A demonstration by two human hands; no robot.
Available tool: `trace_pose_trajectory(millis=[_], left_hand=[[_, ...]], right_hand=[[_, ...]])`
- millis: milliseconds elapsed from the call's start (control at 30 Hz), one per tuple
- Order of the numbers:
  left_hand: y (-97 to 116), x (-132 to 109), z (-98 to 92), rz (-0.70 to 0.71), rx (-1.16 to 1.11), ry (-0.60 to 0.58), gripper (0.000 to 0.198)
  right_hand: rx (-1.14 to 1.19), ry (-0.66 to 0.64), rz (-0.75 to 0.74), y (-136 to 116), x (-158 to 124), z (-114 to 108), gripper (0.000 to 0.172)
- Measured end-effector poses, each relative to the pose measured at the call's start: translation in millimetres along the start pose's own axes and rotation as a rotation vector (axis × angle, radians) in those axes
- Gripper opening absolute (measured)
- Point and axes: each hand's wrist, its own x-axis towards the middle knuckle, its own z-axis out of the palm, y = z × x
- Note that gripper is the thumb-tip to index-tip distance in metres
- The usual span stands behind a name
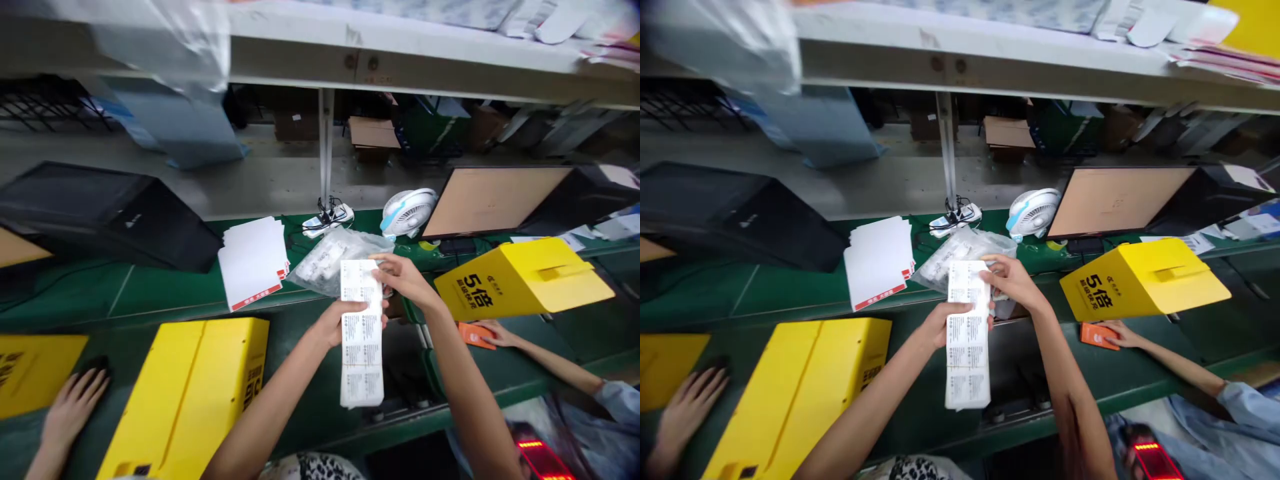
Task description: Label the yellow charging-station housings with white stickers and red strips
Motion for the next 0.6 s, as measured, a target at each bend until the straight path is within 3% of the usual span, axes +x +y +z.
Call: trace_pose_trajectory(millis=[67, 133, 233, 300, 367, 433, 600], left_hand=[[2, -39, 12.7, 0.118, -0.108, 0.134, 0.063], [12, -78, 26.5, 0.275, -0.235, 0.266, 0.061], [29, -134, 49.1, 0.487, -0.446, 0.409, 0.061], [37, -168, 61.3, 0.594, -0.523, 0.490, 0.060], [41, -199, 69.3, 0.704, -0.557, 0.567, 0.056], [44, -228, 74.3, 0.797, -0.564, 0.600, 0.054], [57, -297, 82.8, 0.977, -0.508, 0.543, 0.057]], right_hand=[[0.138, 0.035, -0.063, 16, -38, 33, 0.067], [0.337, -0.042, -0.017, 37, -84, 67, 0.077], [0.503, -0.105, 0.081, 65, -146, 116, 0.072], [0.561, -0.043, 0.050, 71, -172, 145, 0.082], [0.644, 0.091, 0.029, 63, -186, 173, 0.087], [0.680, 0.265, 0.024, 41, -192, 203, 0.080], [0.462, 0.540, -0.208, -40, -208, 273, 0.062]])
